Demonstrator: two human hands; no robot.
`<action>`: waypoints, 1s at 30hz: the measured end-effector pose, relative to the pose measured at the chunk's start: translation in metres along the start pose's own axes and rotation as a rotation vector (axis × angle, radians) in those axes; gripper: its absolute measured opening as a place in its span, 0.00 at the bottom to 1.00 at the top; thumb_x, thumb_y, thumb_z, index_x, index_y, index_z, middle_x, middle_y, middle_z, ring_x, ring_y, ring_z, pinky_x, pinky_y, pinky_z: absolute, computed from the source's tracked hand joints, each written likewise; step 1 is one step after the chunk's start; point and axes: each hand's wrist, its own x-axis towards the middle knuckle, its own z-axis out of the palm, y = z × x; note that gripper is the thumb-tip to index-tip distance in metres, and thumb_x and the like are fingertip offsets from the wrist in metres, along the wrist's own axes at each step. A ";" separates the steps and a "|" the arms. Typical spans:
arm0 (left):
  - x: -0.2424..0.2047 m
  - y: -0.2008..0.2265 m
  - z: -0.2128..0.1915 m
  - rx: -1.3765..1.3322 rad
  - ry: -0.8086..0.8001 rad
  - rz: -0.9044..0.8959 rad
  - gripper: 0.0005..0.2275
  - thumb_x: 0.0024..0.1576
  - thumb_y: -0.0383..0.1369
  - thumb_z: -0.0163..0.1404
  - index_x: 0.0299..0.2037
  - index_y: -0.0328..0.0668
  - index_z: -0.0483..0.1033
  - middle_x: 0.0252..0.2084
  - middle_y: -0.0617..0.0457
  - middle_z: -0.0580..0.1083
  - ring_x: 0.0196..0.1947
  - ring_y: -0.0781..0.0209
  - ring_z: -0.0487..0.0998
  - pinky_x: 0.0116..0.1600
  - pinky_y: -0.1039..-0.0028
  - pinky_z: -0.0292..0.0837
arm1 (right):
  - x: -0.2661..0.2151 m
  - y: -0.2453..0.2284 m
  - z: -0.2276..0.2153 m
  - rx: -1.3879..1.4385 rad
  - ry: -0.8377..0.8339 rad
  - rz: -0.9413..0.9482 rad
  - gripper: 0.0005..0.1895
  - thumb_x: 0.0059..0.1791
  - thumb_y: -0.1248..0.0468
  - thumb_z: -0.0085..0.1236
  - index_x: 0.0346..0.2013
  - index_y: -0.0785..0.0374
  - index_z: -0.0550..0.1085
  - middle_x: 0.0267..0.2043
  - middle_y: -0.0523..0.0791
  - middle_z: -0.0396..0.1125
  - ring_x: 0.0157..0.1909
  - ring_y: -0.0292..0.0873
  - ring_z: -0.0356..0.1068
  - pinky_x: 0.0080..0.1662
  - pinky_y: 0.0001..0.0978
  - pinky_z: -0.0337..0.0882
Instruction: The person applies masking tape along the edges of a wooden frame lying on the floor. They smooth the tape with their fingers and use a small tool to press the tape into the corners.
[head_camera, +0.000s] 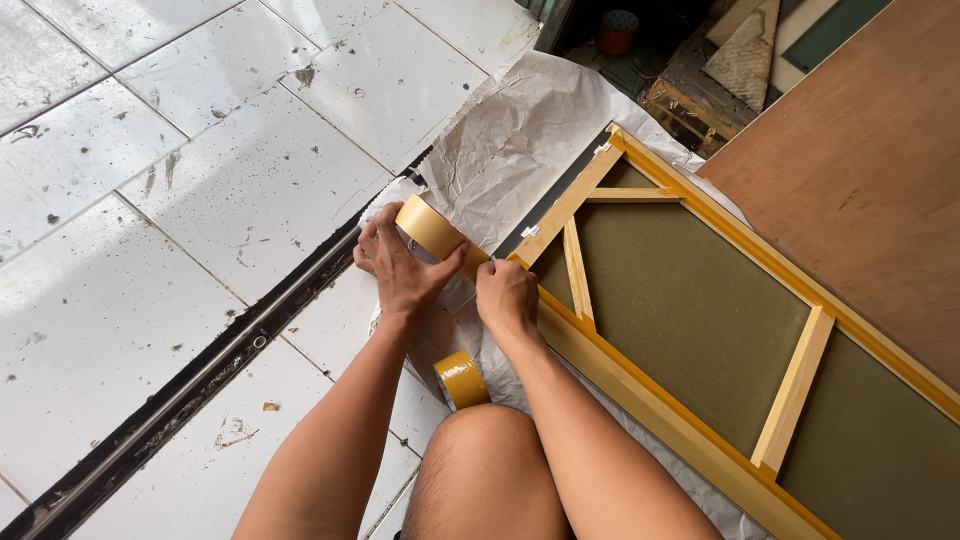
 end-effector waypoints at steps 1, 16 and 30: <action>0.001 0.000 0.000 0.000 0.002 -0.001 0.51 0.38 0.60 0.75 0.72 0.61 0.61 0.65 0.47 0.79 0.74 0.40 0.64 0.77 0.35 0.40 | 0.009 0.002 0.004 -0.001 0.000 -0.002 0.25 0.56 0.52 0.44 0.40 0.65 0.87 0.42 0.58 0.82 0.58 0.67 0.80 0.59 0.57 0.79; -0.001 0.001 -0.003 0.018 -0.009 -0.014 0.49 0.42 0.61 0.74 0.72 0.59 0.60 0.66 0.48 0.78 0.74 0.38 0.63 0.77 0.33 0.39 | 0.018 0.013 0.017 0.016 -0.057 0.021 0.25 0.53 0.53 0.44 0.35 0.63 0.87 0.33 0.53 0.81 0.57 0.65 0.80 0.57 0.56 0.78; 0.002 -0.020 0.011 -0.040 0.095 -0.111 0.49 0.46 0.69 0.66 0.71 0.56 0.57 0.64 0.43 0.77 0.75 0.46 0.63 0.81 0.47 0.39 | -0.052 0.007 -0.014 0.024 -0.321 0.040 0.19 0.53 0.49 0.52 0.32 0.51 0.88 0.24 0.43 0.77 0.39 0.51 0.82 0.46 0.42 0.79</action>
